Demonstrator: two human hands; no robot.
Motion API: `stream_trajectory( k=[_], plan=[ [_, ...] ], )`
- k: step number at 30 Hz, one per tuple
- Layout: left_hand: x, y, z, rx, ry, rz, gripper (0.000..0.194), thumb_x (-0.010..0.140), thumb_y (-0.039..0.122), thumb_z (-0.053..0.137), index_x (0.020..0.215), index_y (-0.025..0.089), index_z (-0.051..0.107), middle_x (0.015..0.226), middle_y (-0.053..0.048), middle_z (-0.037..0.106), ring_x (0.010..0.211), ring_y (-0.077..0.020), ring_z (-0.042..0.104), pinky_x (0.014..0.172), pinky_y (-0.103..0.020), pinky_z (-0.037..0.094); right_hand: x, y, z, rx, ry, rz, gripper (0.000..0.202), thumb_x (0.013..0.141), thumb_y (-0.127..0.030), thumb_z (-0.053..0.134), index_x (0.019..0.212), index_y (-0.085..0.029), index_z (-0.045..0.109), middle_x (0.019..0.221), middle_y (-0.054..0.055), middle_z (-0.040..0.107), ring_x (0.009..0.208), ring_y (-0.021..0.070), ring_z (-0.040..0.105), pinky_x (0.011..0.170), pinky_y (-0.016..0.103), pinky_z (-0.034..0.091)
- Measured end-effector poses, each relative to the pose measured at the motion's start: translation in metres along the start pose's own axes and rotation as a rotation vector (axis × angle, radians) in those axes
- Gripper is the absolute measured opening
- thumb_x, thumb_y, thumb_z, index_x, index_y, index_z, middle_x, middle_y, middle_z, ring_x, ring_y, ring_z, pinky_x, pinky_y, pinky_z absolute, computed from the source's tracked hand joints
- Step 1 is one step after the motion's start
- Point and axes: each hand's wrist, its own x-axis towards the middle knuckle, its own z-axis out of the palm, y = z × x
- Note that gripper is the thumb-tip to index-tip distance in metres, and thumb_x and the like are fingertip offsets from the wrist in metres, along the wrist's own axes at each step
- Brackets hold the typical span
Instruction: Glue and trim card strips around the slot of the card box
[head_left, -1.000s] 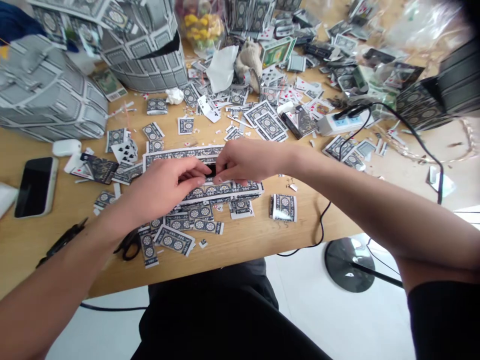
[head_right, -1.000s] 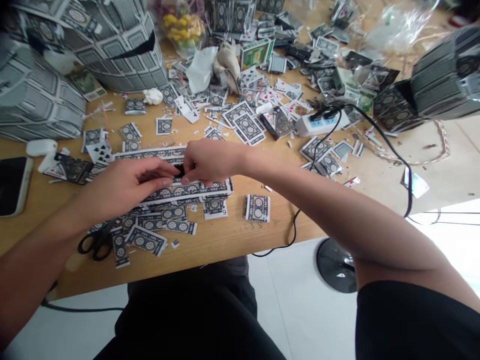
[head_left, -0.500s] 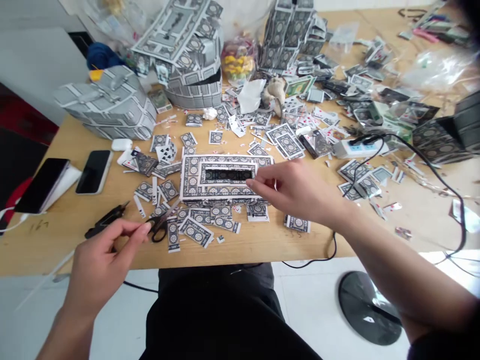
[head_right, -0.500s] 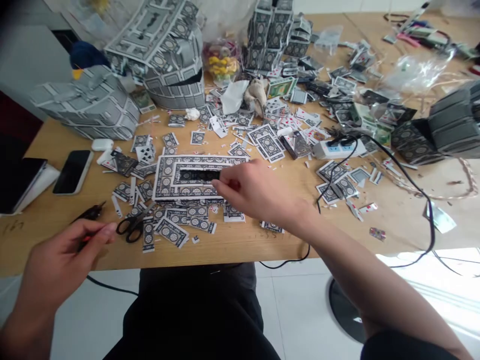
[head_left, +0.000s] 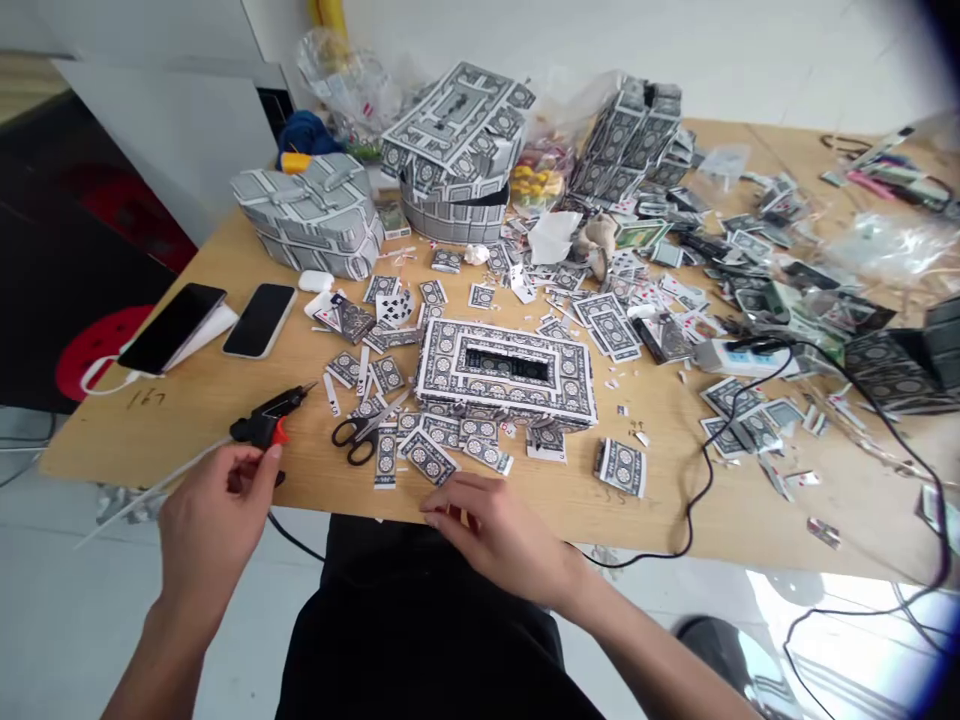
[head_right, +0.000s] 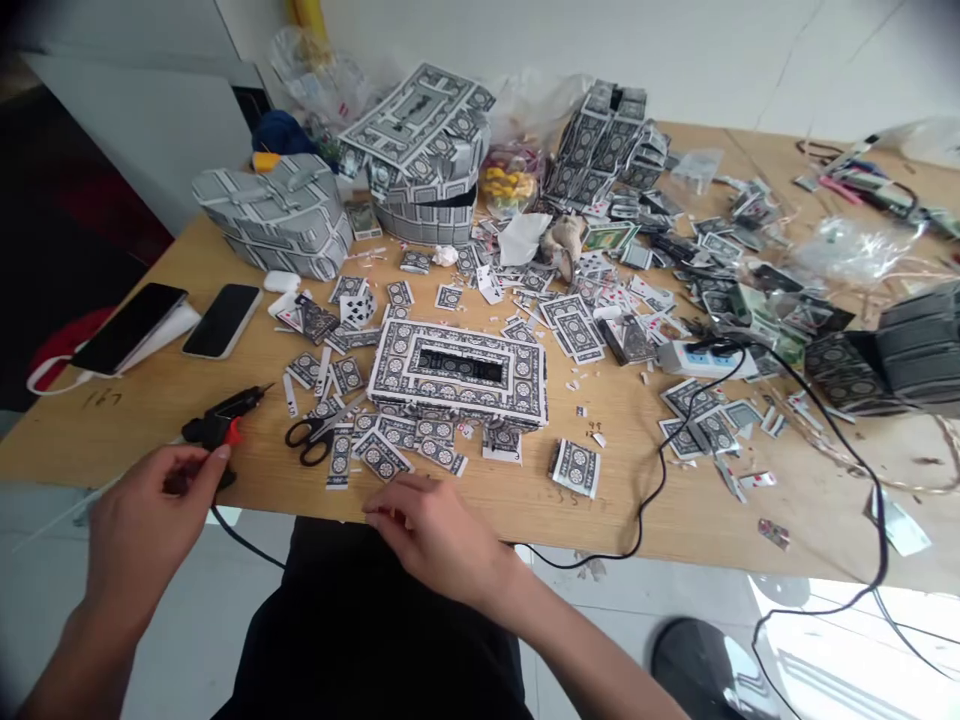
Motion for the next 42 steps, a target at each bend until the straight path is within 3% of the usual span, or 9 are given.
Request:
stream_trajectory(
  k=[6, 10, 13, 18, 22, 28, 34, 37, 42],
  plan=[
    [0.019, -0.016, 0.002, 0.076, -0.162, -0.149, 0.047, 0.088, 0.07, 0.068, 0.094, 0.024, 0.063, 0.089, -0.011, 0.08, 0.089, -0.039, 0.076, 0.069, -0.042, 0.049, 0.006, -0.008, 0.013, -0.042, 0.006, -0.003, 0.016, 0.106, -0.019, 0.063, 0.108, -0.019, 0.08, 0.096, 0.005, 0.078, 0.082, 0.0177, 0.07, 0.083, 0.031, 0.056],
    [0.019, -0.033, 0.005, -0.088, -0.028, 0.069, 0.029, 0.092, 0.055, 0.069, 0.091, 0.027, 0.069, 0.077, 0.0, 0.078, 0.079, -0.032, 0.078, 0.062, -0.038, 0.048, 0.008, -0.01, 0.015, -0.018, 0.014, -0.011, 0.017, 0.105, -0.021, 0.064, 0.107, -0.018, 0.081, 0.095, 0.007, 0.08, 0.081, 0.0185, 0.071, 0.082, 0.033, 0.057],
    [0.005, -0.028, 0.002, -0.271, 0.111, 0.064, 0.021, 0.092, 0.053, 0.072, 0.095, 0.032, 0.072, 0.074, 0.003, 0.078, 0.076, -0.03, 0.079, 0.056, -0.037, 0.049, 0.009, -0.012, 0.017, 0.071, 0.052, 0.015, 0.016, 0.104, -0.024, 0.067, 0.105, -0.018, 0.082, 0.094, 0.007, 0.082, 0.078, 0.0182, 0.072, 0.077, 0.03, 0.057],
    [-0.024, 0.019, -0.006, -0.602, 0.01, -0.098, 0.021, 0.097, 0.048, 0.073, 0.116, 0.039, 0.071, 0.11, 0.003, 0.082, 0.095, -0.0289, 0.079, 0.066, -0.04, 0.063, 0.014, -0.027, 0.024, 0.315, 0.176, 0.043, 0.019, 0.103, -0.035, 0.073, 0.106, -0.019, 0.083, 0.097, 0.007, 0.084, 0.082, 0.0182, 0.076, 0.076, 0.029, 0.06],
    [-0.037, 0.06, 0.005, -0.854, -0.118, -0.015, 0.027, 0.097, 0.05, 0.074, 0.114, 0.03, 0.067, 0.105, -0.003, 0.082, 0.089, -0.0259, 0.079, 0.07, -0.037, 0.067, 0.012, -0.048, 0.03, 0.352, 0.421, -0.026, 0.024, 0.101, -0.033, 0.077, 0.122, -0.02, 0.079, 0.116, 0.009, 0.082, 0.103, 0.0218, 0.078, 0.095, 0.035, 0.062],
    [-0.054, 0.124, 0.017, -0.596, -0.016, 0.172, 0.042, 0.088, 0.052, 0.082, 0.113, 0.022, 0.064, 0.088, -0.003, 0.077, 0.072, -0.0216, 0.074, 0.065, -0.032, 0.059, 0.001, -0.06, 0.032, 0.45, 0.551, 0.085, 0.063, 0.102, -0.04, 0.076, 0.159, -0.026, 0.054, 0.157, 0.014, 0.063, 0.138, 0.0306, 0.066, 0.116, 0.049, 0.057],
    [-0.049, 0.167, 0.024, -0.533, 0.01, 0.583, 0.025, 0.099, 0.036, 0.074, 0.114, 0.024, 0.058, 0.094, -0.005, 0.074, 0.081, -0.0246, 0.076, 0.069, -0.034, 0.06, 0.008, -0.049, 0.012, 0.763, 0.638, 0.137, 0.067, 0.098, -0.049, 0.078, 0.158, -0.03, 0.053, 0.145, 0.011, 0.072, 0.124, 0.0272, 0.074, 0.109, 0.044, 0.062],
    [-0.051, 0.183, 0.029, -0.509, 0.043, 0.785, 0.019, 0.101, 0.025, 0.065, 0.118, 0.023, 0.056, 0.101, -0.009, 0.07, 0.086, -0.0268, 0.075, 0.07, -0.036, 0.062, 0.014, -0.041, -0.009, 0.779, 0.738, 0.157, 0.057, 0.091, -0.047, 0.084, 0.14, -0.025, 0.064, 0.13, 0.009, 0.077, 0.12, 0.0265, 0.073, 0.108, 0.041, 0.06],
    [-0.058, 0.202, 0.021, -0.541, -0.095, 1.031, 0.045, 0.103, 0.021, 0.062, 0.146, 0.02, 0.05, 0.123, -0.016, 0.07, 0.104, -0.0285, 0.076, 0.081, -0.039, 0.065, 0.009, -0.029, -0.05, 0.781, 0.9, 0.239, 0.041, 0.086, -0.048, 0.086, 0.113, -0.02, 0.073, 0.094, 0.003, 0.076, 0.086, 0.0198, 0.071, 0.078, 0.031, 0.059]
  ],
)
